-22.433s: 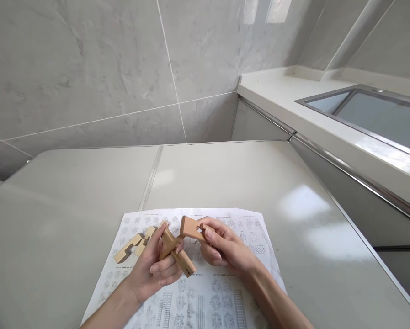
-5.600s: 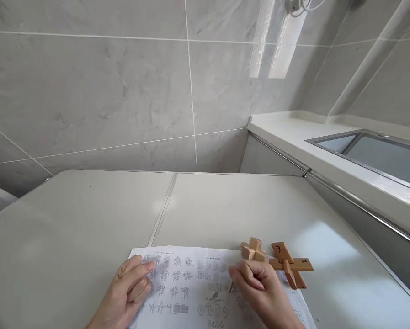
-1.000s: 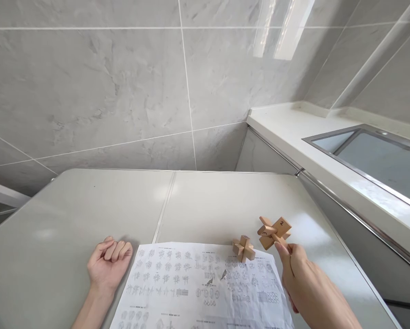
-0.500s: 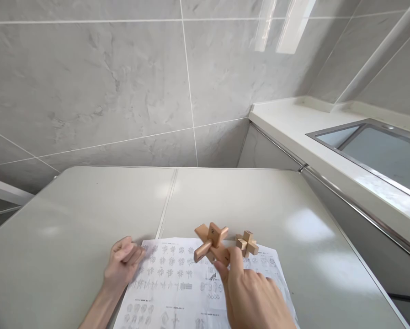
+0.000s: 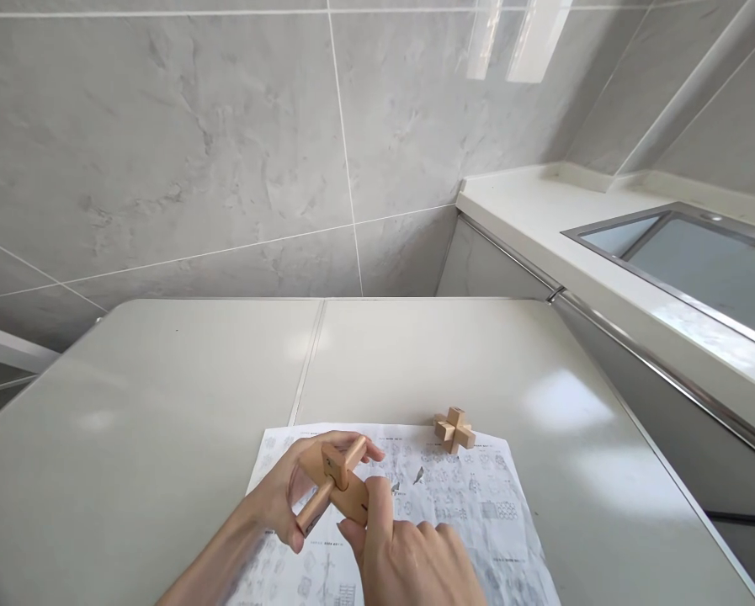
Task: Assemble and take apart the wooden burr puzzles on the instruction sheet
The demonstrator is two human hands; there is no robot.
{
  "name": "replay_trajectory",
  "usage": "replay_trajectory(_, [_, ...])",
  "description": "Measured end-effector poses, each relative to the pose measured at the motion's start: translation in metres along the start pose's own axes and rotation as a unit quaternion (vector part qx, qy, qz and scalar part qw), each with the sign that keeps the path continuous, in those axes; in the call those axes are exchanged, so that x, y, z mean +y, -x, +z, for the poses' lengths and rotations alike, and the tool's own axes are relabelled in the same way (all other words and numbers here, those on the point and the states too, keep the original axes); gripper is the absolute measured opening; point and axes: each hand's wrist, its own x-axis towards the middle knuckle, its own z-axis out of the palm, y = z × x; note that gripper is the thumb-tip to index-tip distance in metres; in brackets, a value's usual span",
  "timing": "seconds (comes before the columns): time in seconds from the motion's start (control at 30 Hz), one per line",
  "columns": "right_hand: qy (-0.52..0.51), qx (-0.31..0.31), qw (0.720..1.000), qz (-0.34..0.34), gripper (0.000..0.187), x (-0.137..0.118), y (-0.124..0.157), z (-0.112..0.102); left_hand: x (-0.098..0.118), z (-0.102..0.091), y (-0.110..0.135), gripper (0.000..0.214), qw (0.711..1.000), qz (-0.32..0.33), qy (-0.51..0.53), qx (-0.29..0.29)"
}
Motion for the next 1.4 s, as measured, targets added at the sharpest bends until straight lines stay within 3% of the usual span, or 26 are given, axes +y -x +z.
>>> replay_trajectory(0.2, [-0.074,-0.034,0.996,-0.036,0.021,0.01,-0.003,0.011,-0.013,0.0,0.002,0.086,0.999,0.022,-0.037,0.018])
replay_trajectory(0.3, [-0.124,-0.085,0.988,-0.023,0.01,0.015,-0.011,0.009,-0.019,-0.002,0.003,0.093,0.997,0.031,-0.054,0.042])
replay_trajectory(0.43, [-0.2,-0.142,0.97,0.007,0.019,0.022,-0.02,0.009,-0.025,-0.006,0.007,0.098,0.989,0.035,-0.114,0.083])
replay_trajectory(0.57, [-0.268,-0.138,0.953,0.028,0.016,0.031,-0.022,0.024,-0.029,-0.006,0.009,0.091,0.978,0.021,-0.175,0.11])
replay_trajectory(0.73, [-0.316,-0.141,0.937,0.04,0.016,0.043,-0.017,0.049,-0.028,-0.001,0.007,0.089,0.973,0.011,-0.204,0.105])
replay_trajectory(0.97, [-0.36,-0.109,0.926,0.019,0.015,0.052,-0.008,0.075,-0.029,0.004,0.006,0.09,0.949,-0.007,-0.29,0.125])
replay_trajectory(1.17, [-0.401,-0.071,0.913,0.009,0.017,0.056,-0.002,0.083,-0.034,0.008,0.007,0.092,0.936,0.022,-0.326,0.129])
replay_trajectory(1.3, [-0.468,0.014,0.884,0.005,0.033,0.061,-0.003,0.083,-0.038,0.013,0.009,0.095,0.926,0.023,-0.35,0.137])
replay_trajectory(1.4, [-0.45,0.102,0.887,-0.002,0.03,0.063,-0.006,0.081,-0.042,0.015,0.011,0.099,0.918,0.004,-0.371,0.138])
